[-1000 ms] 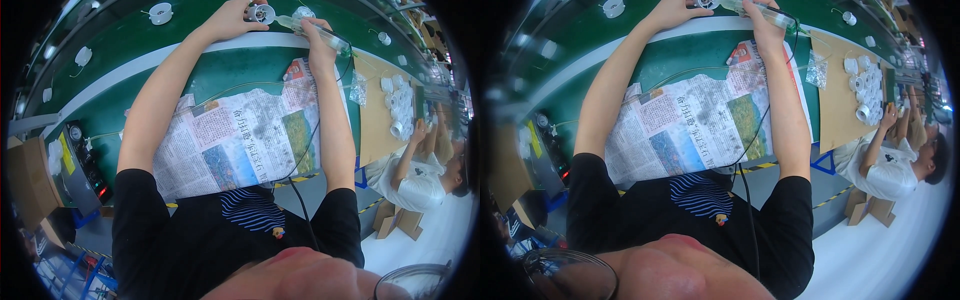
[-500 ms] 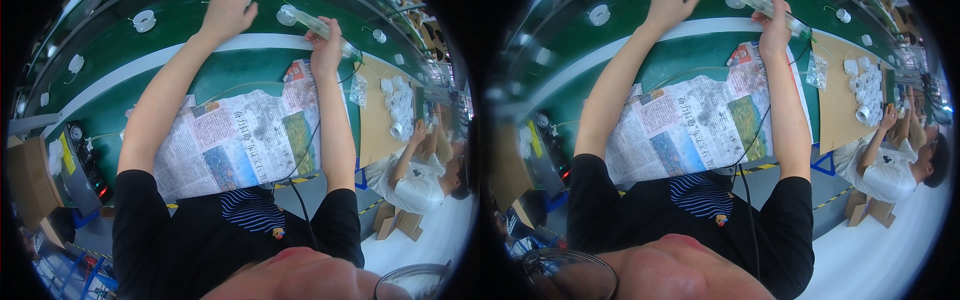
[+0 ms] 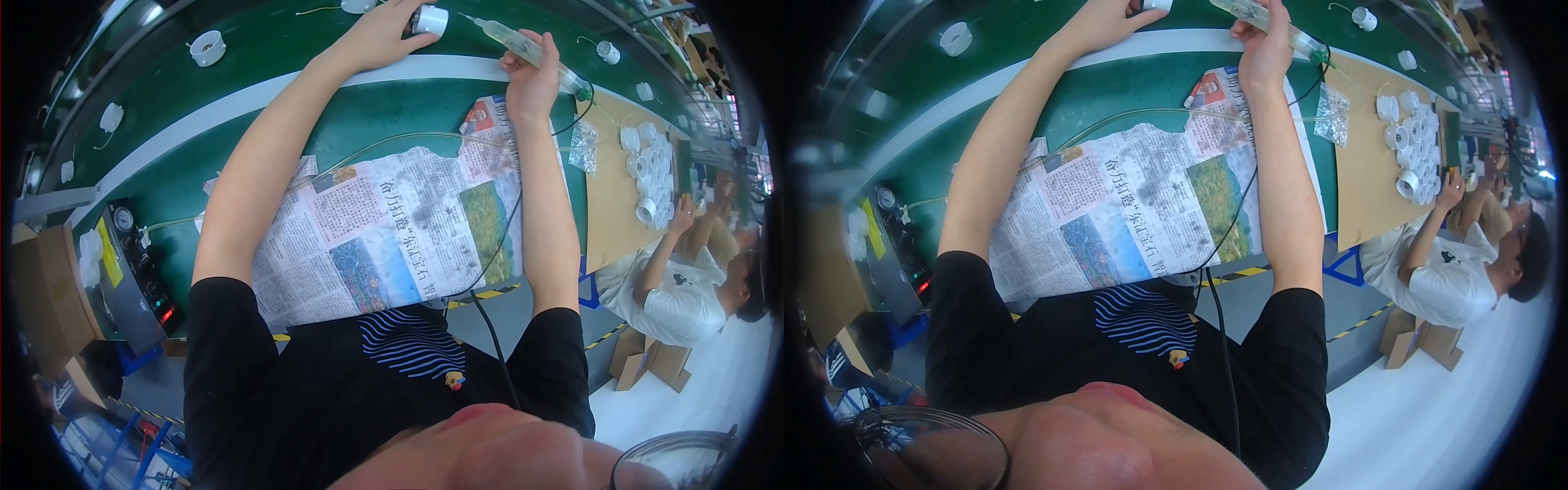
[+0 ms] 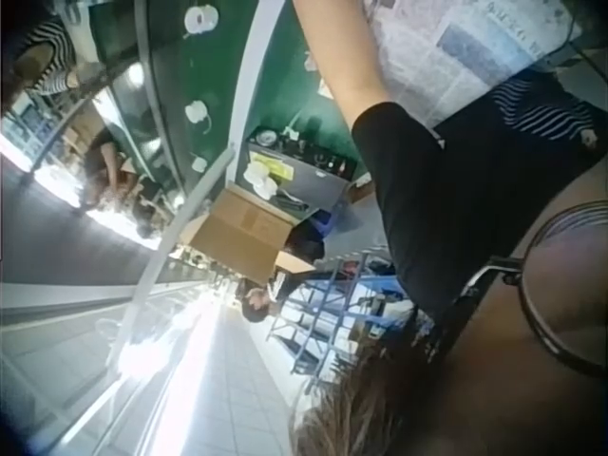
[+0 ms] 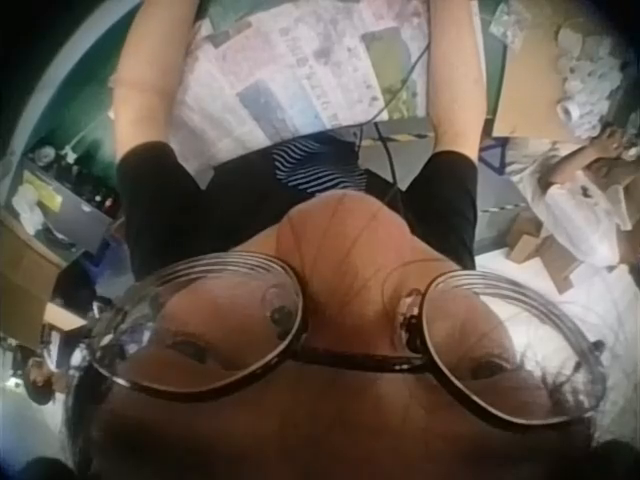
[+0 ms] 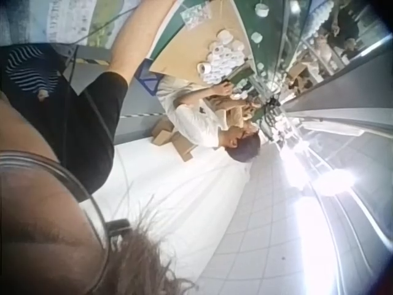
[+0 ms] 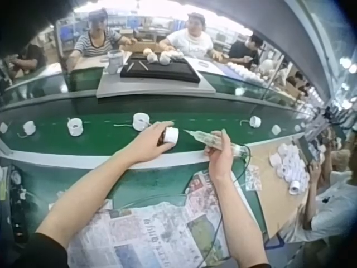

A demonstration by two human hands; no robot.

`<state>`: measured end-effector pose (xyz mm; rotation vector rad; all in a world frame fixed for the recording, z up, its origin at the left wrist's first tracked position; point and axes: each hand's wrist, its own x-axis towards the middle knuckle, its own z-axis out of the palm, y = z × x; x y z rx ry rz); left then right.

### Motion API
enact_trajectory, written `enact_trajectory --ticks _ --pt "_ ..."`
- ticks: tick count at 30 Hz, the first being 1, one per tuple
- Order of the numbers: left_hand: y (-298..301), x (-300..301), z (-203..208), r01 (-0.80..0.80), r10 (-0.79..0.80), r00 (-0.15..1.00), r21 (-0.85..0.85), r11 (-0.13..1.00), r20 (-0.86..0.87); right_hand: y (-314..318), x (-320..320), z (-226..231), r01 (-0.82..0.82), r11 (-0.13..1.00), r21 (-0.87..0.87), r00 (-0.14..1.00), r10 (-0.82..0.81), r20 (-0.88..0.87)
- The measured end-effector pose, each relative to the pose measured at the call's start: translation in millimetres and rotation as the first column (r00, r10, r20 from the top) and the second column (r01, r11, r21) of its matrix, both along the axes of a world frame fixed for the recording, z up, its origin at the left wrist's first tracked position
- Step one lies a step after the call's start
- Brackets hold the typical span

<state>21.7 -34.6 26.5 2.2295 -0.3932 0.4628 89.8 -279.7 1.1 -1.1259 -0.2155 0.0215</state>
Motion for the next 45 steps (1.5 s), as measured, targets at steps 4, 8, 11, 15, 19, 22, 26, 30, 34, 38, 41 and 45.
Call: enact_trajectory --ticks 4,8,11,15,19,22,26,30,34,38,41,45 --pt "3.2 1.9 -0.4 -0.014 0.019 0.999 0.099 0.995 -0.051 1.3 -0.8 -2.6 -0.034 0.997 -0.074 0.998 0.037 0.046" --pt "10.9 14.9 -19.9 -0.022 0.022 0.994 0.002 1.0 0.11 8.5 -7.6 2.9 -0.057 0.987 -0.148 0.989 0.076 0.123" --pt "11.0 19.3 -25.2 0.012 0.004 0.962 -0.057 0.998 0.273 8.9 -9.7 2.1 -0.051 0.983 -0.176 0.982 0.082 0.173" --pt "13.2 20.1 -26.2 0.106 -0.099 0.983 -0.034 0.994 0.156 10.5 -15.6 2.3 -0.018 0.926 -0.376 0.979 0.093 0.181" --pt "11.7 19.3 -24.3 0.123 -0.122 0.99 0.0 0.992 0.065 12.0 -19.1 5.4 0.075 0.87 -0.488 0.966 0.058 0.252" --pt "13.6 18.6 -25.2 0.127 -0.126 0.99 -0.023 0.992 0.06 12.8 -19.5 6.4 0.078 0.871 -0.484 0.973 0.04 0.228" --pt "13.4 19.9 -25.2 0.126 -0.124 0.99 -0.017 0.992 0.072 12.7 -18.1 4.2 0.099 0.864 -0.494 0.969 0.03 0.246" --pt "13.9 19.2 -24.9 0.122 -0.121 0.99 -0.018 0.992 0.069 12.4 -16.9 3.6 0.108 0.862 -0.496 0.968 0.023 0.25" --pt "13.3 17.4 -23.6 0.12 -0.118 0.993 -0.047 0.992 0.027 13.6 -18.3 3.4 0.105 0.862 -0.496 0.969 0.025 0.248" --pt "12.3 15.2 -18.4 0.128 -0.13 0.991 -0.073 0.989 -0.017 14.5 -20.7 5.8 0.11 0.856 -0.505 0.97 0.019 0.243" --pt "7.5 8.6 -11.5 0.027 -0.028 0.999 -0.011 1.0 -0.039 13.4 -18.2 6.2 0.082 0.881 -0.465 0.976 0.023 0.216" --pt "14.9 11.2 -23.9 -0.121 0.136 0.977 -0.1 0.988 0.165 12.6 -13.6 3.0 0.014 0.935 -0.355 0.985 0.047 0.163"
